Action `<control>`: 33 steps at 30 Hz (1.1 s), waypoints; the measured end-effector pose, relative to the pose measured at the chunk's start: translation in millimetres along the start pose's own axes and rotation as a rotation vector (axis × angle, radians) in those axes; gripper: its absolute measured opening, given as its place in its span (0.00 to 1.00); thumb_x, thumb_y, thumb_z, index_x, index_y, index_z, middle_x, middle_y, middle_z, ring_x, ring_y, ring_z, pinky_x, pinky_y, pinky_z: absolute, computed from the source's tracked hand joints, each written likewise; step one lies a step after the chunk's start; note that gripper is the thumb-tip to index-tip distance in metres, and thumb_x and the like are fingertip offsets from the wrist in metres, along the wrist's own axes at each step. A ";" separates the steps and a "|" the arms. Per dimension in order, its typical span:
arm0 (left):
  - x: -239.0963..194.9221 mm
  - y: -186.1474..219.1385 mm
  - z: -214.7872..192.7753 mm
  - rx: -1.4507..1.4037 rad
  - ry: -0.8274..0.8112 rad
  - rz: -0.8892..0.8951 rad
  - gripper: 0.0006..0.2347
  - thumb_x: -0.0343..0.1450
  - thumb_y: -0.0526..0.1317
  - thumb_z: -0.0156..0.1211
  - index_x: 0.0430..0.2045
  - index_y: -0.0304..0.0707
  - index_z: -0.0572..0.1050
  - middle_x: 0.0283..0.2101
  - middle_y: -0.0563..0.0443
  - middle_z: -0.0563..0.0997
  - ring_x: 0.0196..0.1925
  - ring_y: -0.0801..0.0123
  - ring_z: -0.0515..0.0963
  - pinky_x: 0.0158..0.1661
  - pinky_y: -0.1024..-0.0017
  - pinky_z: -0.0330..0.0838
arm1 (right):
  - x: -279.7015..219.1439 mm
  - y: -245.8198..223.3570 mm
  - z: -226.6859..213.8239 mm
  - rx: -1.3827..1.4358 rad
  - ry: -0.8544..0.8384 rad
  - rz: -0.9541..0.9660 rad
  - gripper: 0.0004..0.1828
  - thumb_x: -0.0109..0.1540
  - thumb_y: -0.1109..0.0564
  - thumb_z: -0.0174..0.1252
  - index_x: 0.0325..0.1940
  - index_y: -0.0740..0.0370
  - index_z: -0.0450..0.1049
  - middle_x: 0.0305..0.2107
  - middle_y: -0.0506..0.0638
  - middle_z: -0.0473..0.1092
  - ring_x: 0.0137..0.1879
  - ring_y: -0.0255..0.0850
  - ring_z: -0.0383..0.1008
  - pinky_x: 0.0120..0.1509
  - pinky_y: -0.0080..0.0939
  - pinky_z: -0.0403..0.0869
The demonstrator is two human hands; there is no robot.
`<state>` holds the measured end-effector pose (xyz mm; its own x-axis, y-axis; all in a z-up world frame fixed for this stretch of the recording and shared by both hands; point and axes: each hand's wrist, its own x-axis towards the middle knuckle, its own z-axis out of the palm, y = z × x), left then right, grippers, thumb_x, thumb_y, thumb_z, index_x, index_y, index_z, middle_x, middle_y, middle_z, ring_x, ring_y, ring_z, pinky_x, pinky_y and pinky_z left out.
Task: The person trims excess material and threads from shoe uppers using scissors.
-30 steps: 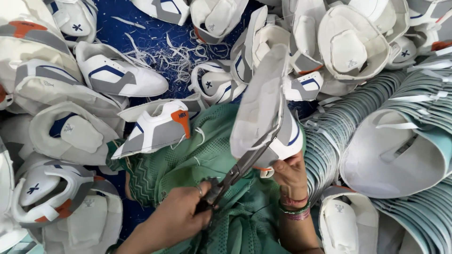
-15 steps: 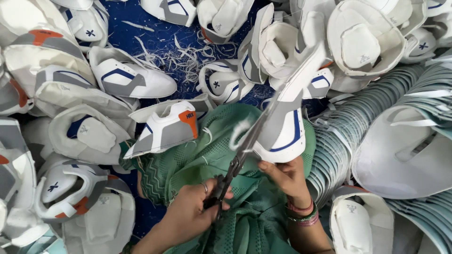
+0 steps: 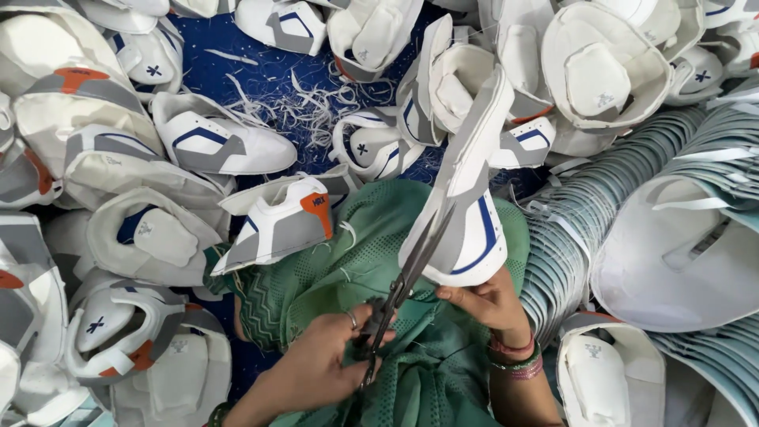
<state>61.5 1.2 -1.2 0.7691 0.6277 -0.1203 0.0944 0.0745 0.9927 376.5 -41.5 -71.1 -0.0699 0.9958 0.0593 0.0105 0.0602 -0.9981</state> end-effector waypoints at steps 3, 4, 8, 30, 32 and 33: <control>-1.7 -1.3 3.5 -0.062 -0.034 -0.325 0.21 0.66 0.29 0.58 0.55 0.36 0.73 0.40 0.47 0.88 0.39 0.71 0.86 0.41 0.73 0.79 | 7.1 -14.9 12.4 -0.103 0.020 -0.022 0.17 0.59 0.68 0.67 0.53 0.68 0.77 0.42 0.50 0.79 0.46 0.35 0.78 0.49 0.33 0.76; -2.2 -6.7 4.9 -0.060 -0.033 -0.325 0.21 0.66 0.29 0.58 0.55 0.36 0.73 0.40 0.47 0.88 0.39 0.71 0.86 0.41 0.73 0.79 | 10.0 -17.1 15.6 -0.102 0.020 -0.023 0.17 0.59 0.68 0.67 0.53 0.68 0.77 0.42 0.50 0.79 0.46 0.35 0.78 0.49 0.33 0.76; -0.5 -1.8 1.4 -0.120 0.056 -0.268 0.18 0.66 0.28 0.58 0.52 0.30 0.75 0.42 0.47 0.87 0.46 0.73 0.89 0.43 0.75 0.80 | 20.0 -34.7 25.6 -0.366 0.024 -0.175 0.13 0.60 0.66 0.67 0.49 0.64 0.80 0.41 0.48 0.79 0.47 0.35 0.79 0.52 0.35 0.76; -5.9 -15.2 -16.8 -0.397 -0.116 -0.015 0.20 0.66 0.26 0.64 0.53 0.27 0.70 0.59 0.43 0.78 0.56 0.65 0.82 0.53 0.69 0.78 | 13.4 -29.1 15.2 -0.244 -0.182 -0.098 0.17 0.57 0.67 0.69 0.50 0.64 0.78 0.46 0.51 0.77 0.50 0.39 0.78 0.54 0.37 0.76; -4.5 -19.5 -12.3 -0.502 -0.130 -0.031 0.17 0.67 0.27 0.64 0.50 0.27 0.69 0.60 0.44 0.79 0.56 0.66 0.82 0.54 0.69 0.78 | 11.1 -26.8 11.5 -0.262 -0.213 -0.120 0.16 0.58 0.67 0.69 0.49 0.64 0.79 0.47 0.51 0.77 0.50 0.39 0.78 0.54 0.38 0.77; -3.4 -21.6 -10.2 -0.608 -0.144 -0.046 0.14 0.69 0.29 0.65 0.46 0.28 0.68 0.60 0.45 0.79 0.56 0.66 0.82 0.54 0.69 0.78 | 10.3 -25.8 9.4 -0.280 -0.242 -0.141 0.15 0.58 0.67 0.70 0.49 0.64 0.80 0.47 0.51 0.78 0.51 0.40 0.79 0.53 0.38 0.77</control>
<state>50.4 5.4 -22.2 0.8541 0.5060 -0.1203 -0.2145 0.5534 0.8048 366.1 -33.5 -44.9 -0.3232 0.9333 0.1565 0.2534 0.2447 -0.9359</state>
